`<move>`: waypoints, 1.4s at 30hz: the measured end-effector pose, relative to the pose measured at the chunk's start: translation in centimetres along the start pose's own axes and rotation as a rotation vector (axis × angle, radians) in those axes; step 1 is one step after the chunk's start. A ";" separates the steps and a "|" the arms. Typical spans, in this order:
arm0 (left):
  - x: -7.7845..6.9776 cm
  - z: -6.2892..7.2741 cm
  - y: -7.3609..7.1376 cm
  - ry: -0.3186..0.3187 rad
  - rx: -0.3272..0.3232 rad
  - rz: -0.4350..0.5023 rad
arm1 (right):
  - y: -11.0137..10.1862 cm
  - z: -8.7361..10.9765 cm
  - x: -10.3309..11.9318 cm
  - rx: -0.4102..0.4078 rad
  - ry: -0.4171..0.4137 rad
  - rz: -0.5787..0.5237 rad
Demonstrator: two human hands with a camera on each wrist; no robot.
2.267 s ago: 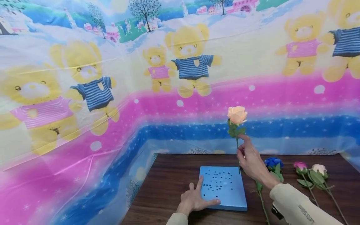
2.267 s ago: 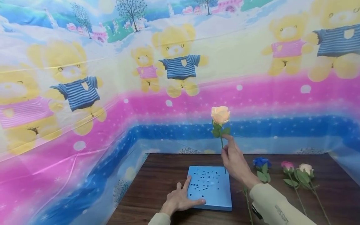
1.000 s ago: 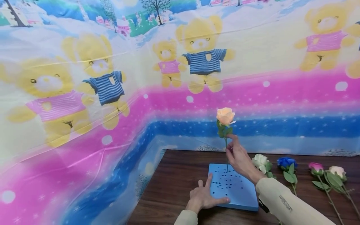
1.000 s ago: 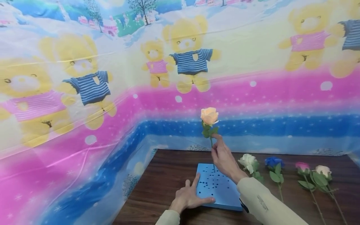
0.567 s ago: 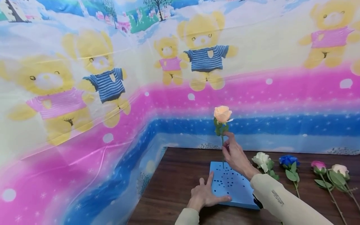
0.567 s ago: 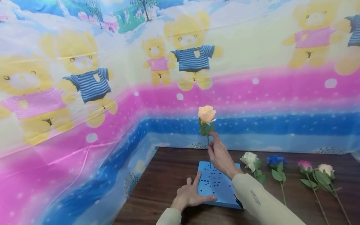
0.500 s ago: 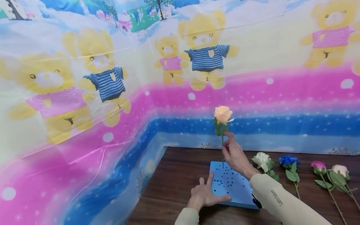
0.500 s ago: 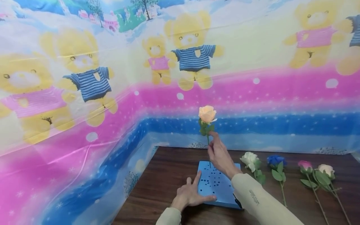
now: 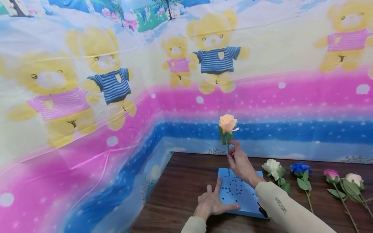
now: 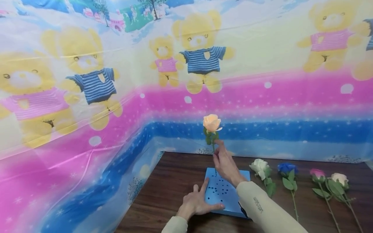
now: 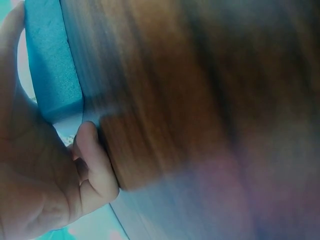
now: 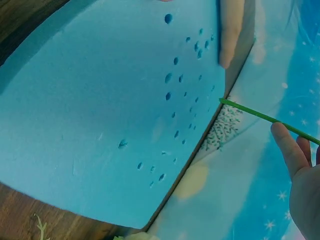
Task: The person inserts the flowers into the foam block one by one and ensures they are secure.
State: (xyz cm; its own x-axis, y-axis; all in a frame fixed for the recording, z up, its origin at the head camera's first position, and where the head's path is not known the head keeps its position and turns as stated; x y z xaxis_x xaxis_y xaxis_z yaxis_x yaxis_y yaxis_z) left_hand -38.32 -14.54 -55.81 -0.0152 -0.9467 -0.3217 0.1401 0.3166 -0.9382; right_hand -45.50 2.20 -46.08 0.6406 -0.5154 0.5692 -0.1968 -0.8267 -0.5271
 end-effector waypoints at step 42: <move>-0.2 -0.2 0.1 -0.024 0.031 -0.027 | 2.2 1.3 -2.6 0.044 0.154 -0.005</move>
State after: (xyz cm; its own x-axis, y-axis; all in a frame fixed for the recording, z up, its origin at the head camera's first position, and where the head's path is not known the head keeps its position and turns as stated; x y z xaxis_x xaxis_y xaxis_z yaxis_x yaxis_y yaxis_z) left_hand -38.48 -14.28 -55.81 0.0047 -0.9562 -0.2926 0.1702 0.2891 -0.9420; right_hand -46.61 2.02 -49.55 0.5194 -0.5430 0.6598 -0.1590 -0.8201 -0.5497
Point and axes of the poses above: each hand's wrist, its own z-axis away from the middle knuckle, its own y-axis out of the palm, x = y × z, the point moved 3 cm from there along -z, towards the middle knuckle, and after that the axes turned 4 degrees about -x, right-handed, at the moved point
